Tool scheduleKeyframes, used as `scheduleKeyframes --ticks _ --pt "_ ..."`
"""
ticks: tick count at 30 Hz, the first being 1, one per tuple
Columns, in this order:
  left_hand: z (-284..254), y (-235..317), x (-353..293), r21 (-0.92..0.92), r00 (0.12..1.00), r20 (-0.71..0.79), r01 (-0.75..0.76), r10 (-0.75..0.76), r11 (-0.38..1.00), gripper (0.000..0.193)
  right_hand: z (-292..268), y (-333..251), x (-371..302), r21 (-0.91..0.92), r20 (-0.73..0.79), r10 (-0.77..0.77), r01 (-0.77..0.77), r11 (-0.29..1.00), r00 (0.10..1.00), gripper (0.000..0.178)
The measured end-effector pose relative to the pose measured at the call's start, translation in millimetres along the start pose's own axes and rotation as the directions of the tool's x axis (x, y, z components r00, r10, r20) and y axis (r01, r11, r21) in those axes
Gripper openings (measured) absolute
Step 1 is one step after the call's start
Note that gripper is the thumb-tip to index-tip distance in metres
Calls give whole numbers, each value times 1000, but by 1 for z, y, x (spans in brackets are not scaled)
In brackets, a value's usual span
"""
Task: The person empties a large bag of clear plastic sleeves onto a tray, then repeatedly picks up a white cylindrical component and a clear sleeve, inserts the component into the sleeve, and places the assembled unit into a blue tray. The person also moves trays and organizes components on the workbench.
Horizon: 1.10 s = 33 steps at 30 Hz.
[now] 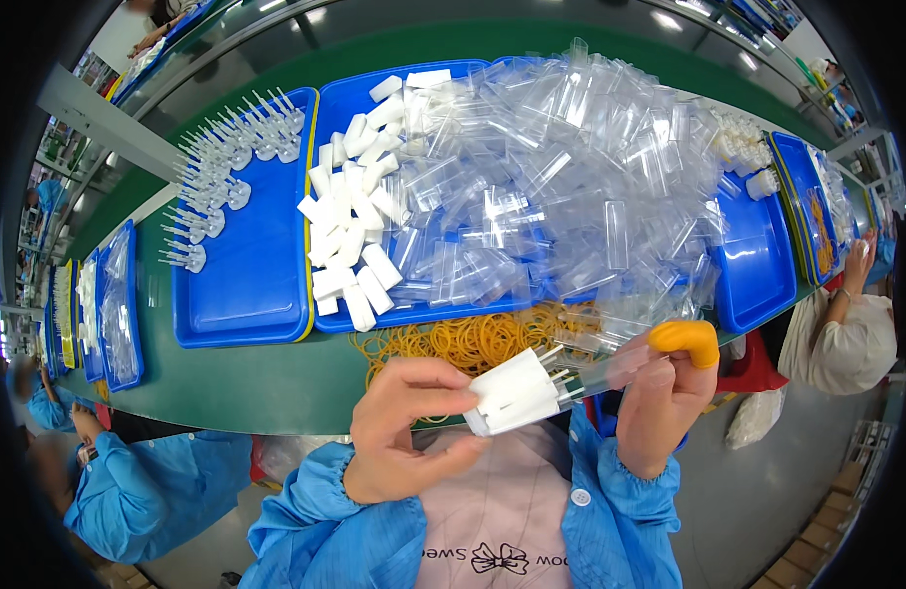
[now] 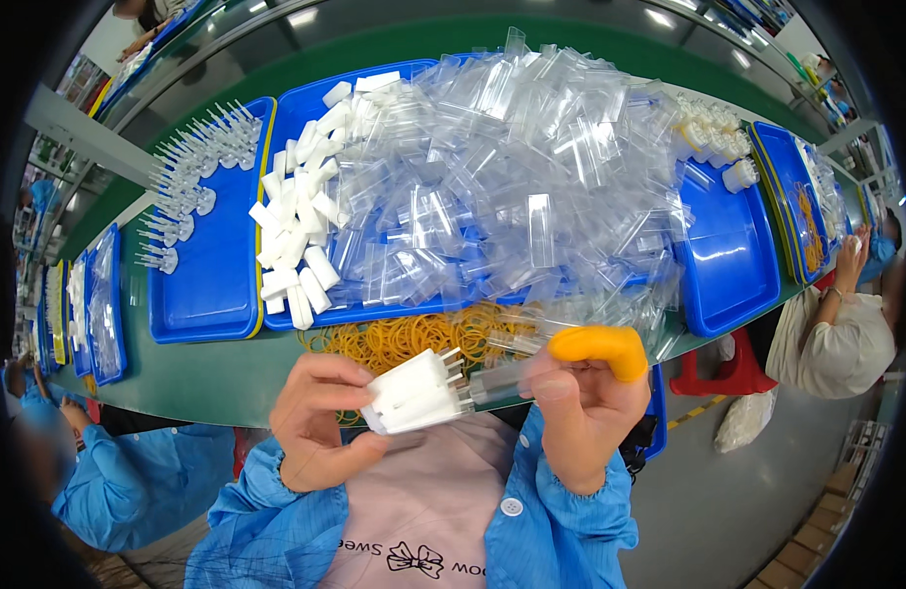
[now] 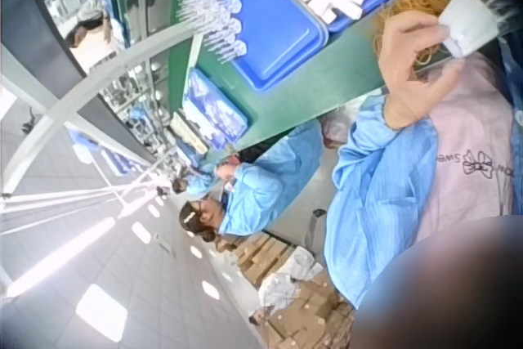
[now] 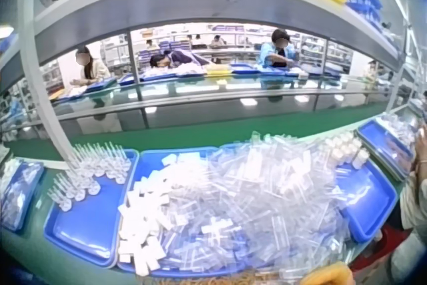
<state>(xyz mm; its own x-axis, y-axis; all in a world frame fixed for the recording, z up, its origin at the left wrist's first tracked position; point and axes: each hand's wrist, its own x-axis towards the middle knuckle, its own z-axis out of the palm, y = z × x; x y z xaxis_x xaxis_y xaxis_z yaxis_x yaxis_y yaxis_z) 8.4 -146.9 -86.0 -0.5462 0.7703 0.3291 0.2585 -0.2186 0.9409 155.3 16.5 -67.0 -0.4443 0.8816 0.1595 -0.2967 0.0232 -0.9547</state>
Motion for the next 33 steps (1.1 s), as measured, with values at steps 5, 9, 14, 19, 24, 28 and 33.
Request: scheduleKeyframes --ticks 5,9,14,19,24,28,33 --pt "4 -1 0 117 992 8 -123 123 985 37 -2 3 7 -44 57 130 -127 991 990 20" --pt "4 -1 0 169 988 11 -151 151 974 37 -4 4 11 -24 102 201 -200 980 974 17" --pt "6 0 2 247 969 32 -244 244 938 38 -4 3 12 3 127 242 -245 970 962 18" --pt "11 9 7 367 975 48 -219 217 904 45 -1 -1 13 17 160 316 -323 946 935 16" --pt "8 9 10 489 961 196 -270 197 829 51 -4 3 10 -52 193 253 -248 967 948 16" --pt "8 11 10 527 953 229 -293 199 798 53 -6 1 10 -75 224 242 -231 970 944 17" --pt "8 13 11 548 950 277 -282 147 787 53 -5 -1 14 -245 342 105 -19 969 934 19"
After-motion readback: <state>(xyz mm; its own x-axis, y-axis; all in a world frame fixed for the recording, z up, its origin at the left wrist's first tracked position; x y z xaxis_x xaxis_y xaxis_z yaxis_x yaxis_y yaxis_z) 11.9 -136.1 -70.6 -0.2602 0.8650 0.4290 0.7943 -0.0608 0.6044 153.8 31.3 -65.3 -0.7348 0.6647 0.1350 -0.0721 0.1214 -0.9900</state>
